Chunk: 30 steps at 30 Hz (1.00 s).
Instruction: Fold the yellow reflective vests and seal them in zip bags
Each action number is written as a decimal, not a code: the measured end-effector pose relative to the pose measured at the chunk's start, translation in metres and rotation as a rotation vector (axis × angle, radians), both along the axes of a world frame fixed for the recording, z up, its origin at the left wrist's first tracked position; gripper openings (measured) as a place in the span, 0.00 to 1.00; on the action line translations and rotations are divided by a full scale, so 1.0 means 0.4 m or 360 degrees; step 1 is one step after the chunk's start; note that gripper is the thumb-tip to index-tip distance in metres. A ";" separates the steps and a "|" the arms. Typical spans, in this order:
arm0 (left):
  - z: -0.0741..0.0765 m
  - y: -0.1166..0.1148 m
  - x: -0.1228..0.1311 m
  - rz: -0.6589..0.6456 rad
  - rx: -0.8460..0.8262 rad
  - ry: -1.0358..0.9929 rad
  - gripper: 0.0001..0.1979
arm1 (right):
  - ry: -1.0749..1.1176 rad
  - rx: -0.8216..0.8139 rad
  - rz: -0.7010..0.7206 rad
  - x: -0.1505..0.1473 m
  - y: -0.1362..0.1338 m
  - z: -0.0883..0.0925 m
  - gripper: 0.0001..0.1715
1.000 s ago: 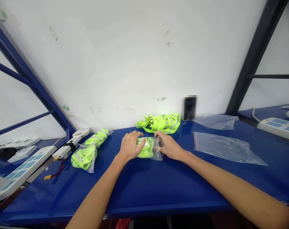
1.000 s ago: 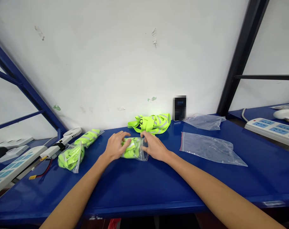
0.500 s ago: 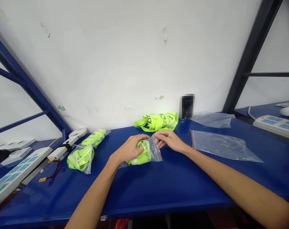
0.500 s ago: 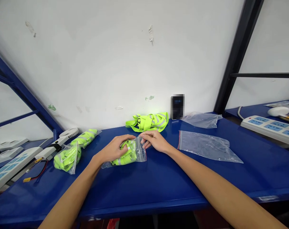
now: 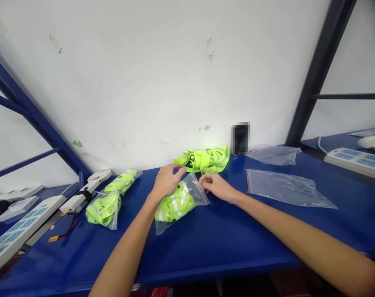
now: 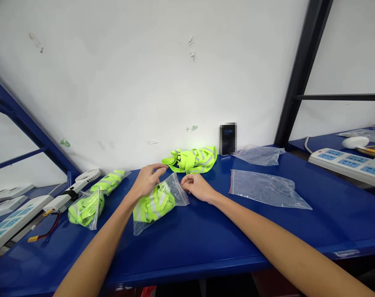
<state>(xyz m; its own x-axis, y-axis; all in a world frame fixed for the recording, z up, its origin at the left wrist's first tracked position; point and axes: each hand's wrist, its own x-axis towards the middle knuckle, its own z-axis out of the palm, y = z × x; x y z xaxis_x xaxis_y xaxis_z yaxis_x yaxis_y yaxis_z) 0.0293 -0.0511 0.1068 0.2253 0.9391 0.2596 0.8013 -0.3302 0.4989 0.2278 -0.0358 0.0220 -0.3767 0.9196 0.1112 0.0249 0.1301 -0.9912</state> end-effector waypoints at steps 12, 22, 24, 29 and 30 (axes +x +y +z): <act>-0.060 0.012 0.026 -0.0256 -0.0126 -0.0029 0.14 | 0.0108 0.0038 -0.0005 -0.021 -0.017 0.002 0.14; -0.118 0.014 0.046 -0.0187 -0.0016 0.0005 0.12 | 0.0098 -0.0070 0.0059 -0.020 -0.015 -0.008 0.18; -0.121 0.014 0.045 -0.0170 -0.0011 0.0015 0.13 | 0.0136 -0.0109 0.0072 -0.021 -0.013 -0.009 0.19; -0.126 0.020 0.044 -0.0166 -0.0014 0.0009 0.13 | 0.0149 -0.0153 0.0110 -0.022 -0.013 -0.008 0.22; -0.126 0.022 0.044 -0.0171 -0.0014 0.0006 0.13 | 0.0143 -0.0143 0.0123 -0.022 -0.014 -0.008 0.22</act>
<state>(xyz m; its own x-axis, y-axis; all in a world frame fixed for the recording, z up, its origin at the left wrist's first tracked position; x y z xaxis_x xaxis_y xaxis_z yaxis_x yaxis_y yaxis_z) 0.0471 -0.0425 0.0562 0.3257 0.9117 0.2503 0.7633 -0.4098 0.4994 0.2190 -0.0414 0.0187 -0.4392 0.8960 0.0663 -0.0712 0.0389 -0.9967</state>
